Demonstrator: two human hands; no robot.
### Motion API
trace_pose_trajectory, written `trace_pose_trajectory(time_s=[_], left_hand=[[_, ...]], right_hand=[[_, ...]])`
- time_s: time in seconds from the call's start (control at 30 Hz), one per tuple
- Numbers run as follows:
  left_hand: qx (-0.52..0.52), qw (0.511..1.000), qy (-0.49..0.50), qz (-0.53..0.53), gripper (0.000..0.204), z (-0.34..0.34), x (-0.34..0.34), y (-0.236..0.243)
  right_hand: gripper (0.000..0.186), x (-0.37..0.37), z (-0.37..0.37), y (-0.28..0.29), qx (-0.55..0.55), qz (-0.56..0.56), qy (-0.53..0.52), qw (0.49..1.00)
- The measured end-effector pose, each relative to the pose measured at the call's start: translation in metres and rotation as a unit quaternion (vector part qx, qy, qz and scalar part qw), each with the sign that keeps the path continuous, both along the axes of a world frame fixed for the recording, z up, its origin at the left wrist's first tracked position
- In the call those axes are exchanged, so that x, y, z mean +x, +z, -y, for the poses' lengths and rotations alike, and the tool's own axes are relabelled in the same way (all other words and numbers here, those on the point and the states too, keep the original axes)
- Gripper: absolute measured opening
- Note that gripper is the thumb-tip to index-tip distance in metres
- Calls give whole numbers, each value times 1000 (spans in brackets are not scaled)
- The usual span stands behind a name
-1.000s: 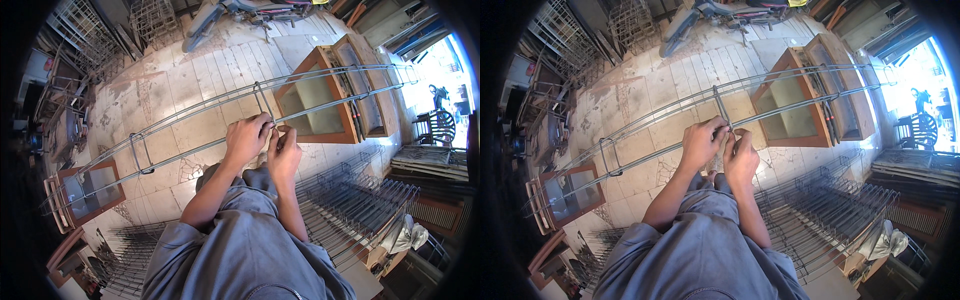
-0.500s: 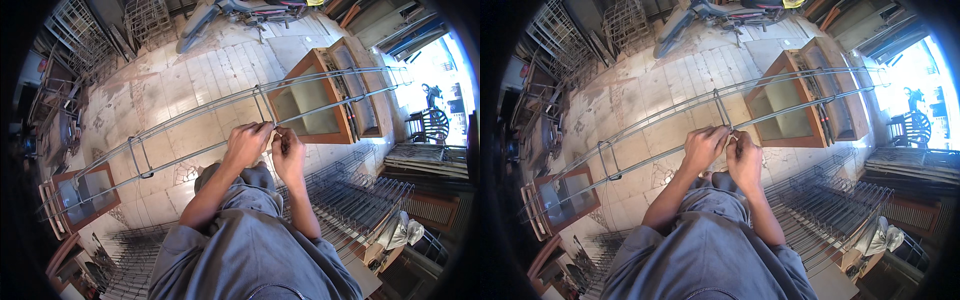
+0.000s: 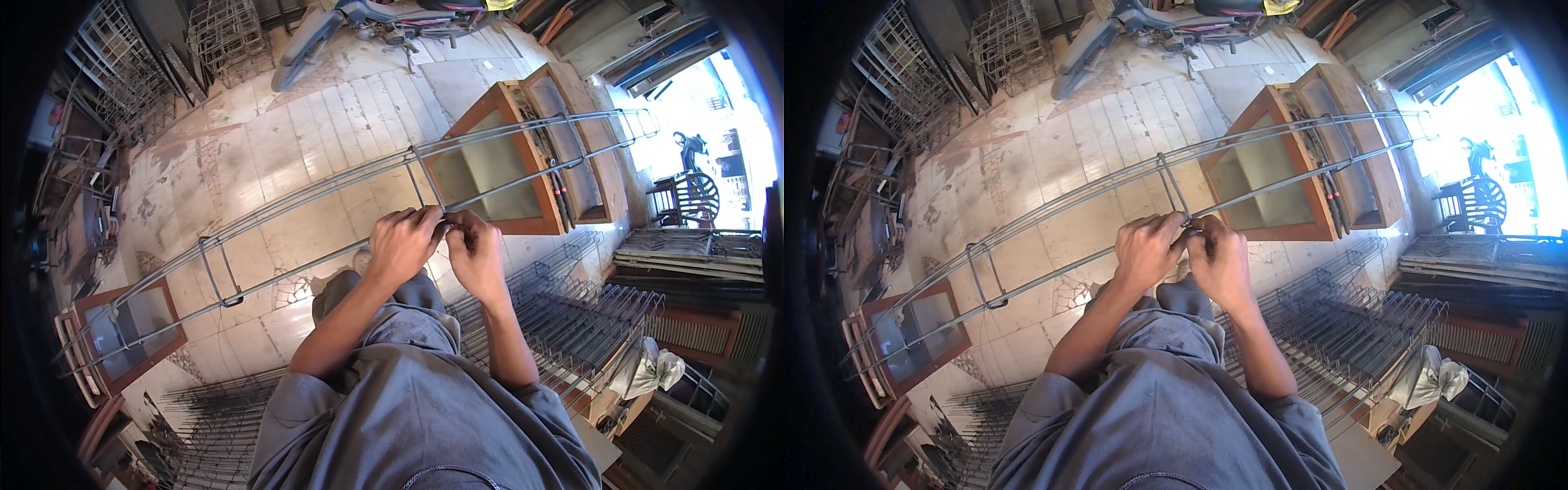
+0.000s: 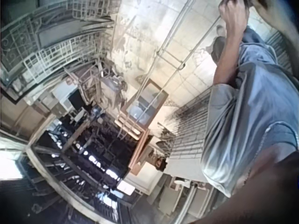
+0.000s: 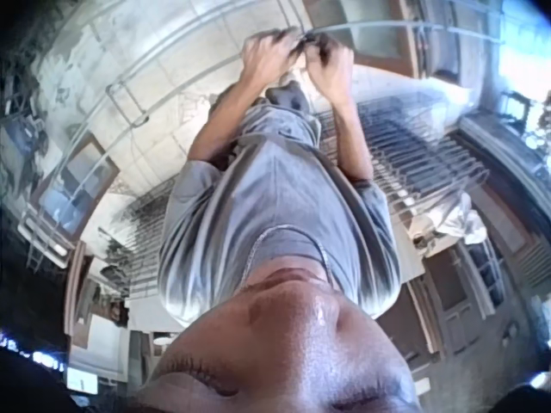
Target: The person assembles a metal structure by securing wire connectors to long metal rods using a pair of pliers.
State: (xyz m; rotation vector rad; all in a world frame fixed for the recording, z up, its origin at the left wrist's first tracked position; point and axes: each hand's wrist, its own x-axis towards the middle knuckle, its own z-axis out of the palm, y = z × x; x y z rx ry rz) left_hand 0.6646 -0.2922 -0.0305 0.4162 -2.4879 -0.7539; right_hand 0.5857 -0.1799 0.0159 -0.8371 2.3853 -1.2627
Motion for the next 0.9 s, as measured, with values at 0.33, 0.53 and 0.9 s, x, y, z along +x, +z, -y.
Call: trace_pose_trajectory(time_s=[0.33,0.53,0.9], left_hand=[[-57,995,-22,-85,22,2,2,-17],[51,997,-20,-56,22,3,-2,0],[29,999,-11,-39,18,-1,-3,5]], right_hand=[[23,-16,-3,5,57,58,44,996],[25,-13,-3,28,75,20,73,994],[23,-9,-18,46,63,-12,131,989]])
